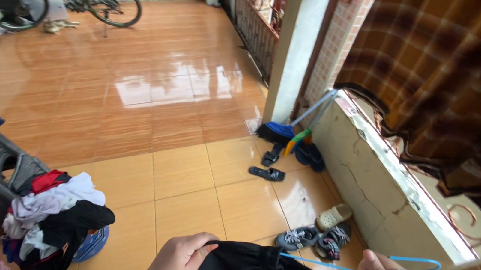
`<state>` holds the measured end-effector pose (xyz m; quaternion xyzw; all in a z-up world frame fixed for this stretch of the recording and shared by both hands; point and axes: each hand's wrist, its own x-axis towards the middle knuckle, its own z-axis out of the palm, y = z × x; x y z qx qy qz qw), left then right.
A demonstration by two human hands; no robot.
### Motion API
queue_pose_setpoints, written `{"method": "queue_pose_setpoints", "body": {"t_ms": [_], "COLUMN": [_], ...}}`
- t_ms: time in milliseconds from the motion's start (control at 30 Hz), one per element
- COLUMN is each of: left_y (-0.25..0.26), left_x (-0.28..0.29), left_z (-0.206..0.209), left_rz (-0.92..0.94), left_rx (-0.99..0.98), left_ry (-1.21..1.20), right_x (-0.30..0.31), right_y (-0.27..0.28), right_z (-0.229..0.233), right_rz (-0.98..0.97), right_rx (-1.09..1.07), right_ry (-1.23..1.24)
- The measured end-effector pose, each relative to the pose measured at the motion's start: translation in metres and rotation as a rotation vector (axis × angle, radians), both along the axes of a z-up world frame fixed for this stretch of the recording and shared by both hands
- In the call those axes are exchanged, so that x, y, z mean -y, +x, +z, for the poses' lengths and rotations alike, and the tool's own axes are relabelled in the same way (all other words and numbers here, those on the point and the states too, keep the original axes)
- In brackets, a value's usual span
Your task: Folding a green shirt and then placing a black shirt onto a clothes hanger
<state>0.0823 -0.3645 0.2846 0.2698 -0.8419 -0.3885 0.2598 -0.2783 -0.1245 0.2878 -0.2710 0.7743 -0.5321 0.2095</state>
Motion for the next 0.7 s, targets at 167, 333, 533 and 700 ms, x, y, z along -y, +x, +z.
{"method": "queue_pose_setpoints", "body": {"t_ms": [167, 333, 533, 700], "left_y": [0.012, 0.03, 0.061, 0.084], "left_x": [0.005, 0.014, 0.045, 0.087], "left_z": [0.003, 0.002, -0.008, -0.011], "left_rz": [0.17, 0.356, 0.575, 0.721], "left_rx": [-0.045, 0.015, 0.011, 0.039], "left_ry": [-0.009, 0.079, 0.132, 0.238], "right_x": [0.028, 0.066, 0.128, 0.193], "right_y": [-0.001, -0.007, -0.002, 0.005], "right_z": [0.009, -0.006, -0.001, -0.002], "right_rz": [0.041, 0.027, 0.055, 0.199], "right_rx": [0.153, 0.226, 0.252, 0.209], "right_ry": [-0.076, -0.076, -0.039, -0.148]}}
